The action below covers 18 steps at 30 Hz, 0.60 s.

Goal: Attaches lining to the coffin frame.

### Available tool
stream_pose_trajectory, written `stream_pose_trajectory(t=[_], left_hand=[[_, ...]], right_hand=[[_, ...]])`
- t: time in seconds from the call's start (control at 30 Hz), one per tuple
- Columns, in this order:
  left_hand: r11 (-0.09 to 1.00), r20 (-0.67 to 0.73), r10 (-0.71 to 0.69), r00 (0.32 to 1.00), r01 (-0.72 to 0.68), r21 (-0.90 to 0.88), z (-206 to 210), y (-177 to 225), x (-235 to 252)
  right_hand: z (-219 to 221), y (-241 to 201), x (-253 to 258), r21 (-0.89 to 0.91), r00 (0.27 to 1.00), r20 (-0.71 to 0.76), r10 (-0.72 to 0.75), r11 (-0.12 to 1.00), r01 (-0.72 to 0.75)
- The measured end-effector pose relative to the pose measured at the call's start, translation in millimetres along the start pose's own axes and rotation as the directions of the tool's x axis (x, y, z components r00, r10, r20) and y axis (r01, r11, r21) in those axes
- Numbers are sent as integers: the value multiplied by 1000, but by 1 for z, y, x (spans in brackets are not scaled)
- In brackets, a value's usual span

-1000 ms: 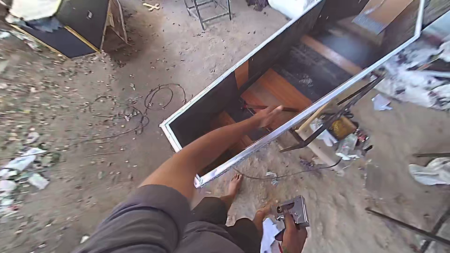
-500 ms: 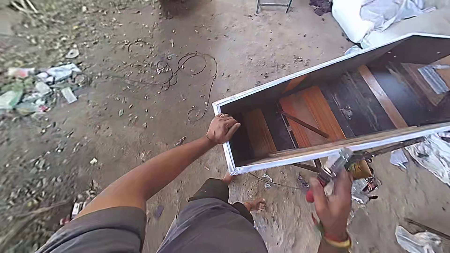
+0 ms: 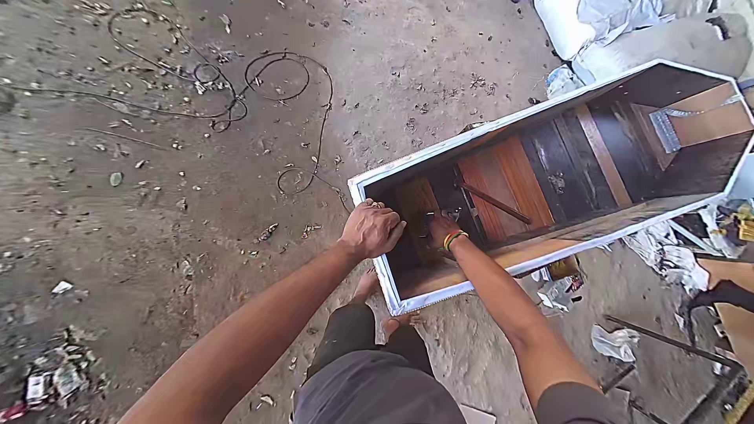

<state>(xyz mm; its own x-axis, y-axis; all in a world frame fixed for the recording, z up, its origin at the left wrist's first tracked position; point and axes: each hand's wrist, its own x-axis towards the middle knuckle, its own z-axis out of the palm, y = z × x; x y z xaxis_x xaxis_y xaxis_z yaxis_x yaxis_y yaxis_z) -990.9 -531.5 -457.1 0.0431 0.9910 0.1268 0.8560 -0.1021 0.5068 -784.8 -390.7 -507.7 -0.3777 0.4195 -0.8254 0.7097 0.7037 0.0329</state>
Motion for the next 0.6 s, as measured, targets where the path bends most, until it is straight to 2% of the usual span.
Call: stream_pose_trajectory(t=[0.2,0.43,0.53,0.6], left_hand=[[999,-40,-6,999,7,32,3,1,0],[995,-174,38,984,-21,100,10,0,2],[991,-155,41,987,-20,133,9,1,2],[986,-128,36,991,-14,167,8,2,2]], right_hand=[[15,1,20,75,998,-67,-11,997,16],[6,-8,19,252,994,-10,106,963,-100],[-6,-10,5,262,998,25,50,963,-55],[-23,-9,-18,241,999,35,-37,970,27]])
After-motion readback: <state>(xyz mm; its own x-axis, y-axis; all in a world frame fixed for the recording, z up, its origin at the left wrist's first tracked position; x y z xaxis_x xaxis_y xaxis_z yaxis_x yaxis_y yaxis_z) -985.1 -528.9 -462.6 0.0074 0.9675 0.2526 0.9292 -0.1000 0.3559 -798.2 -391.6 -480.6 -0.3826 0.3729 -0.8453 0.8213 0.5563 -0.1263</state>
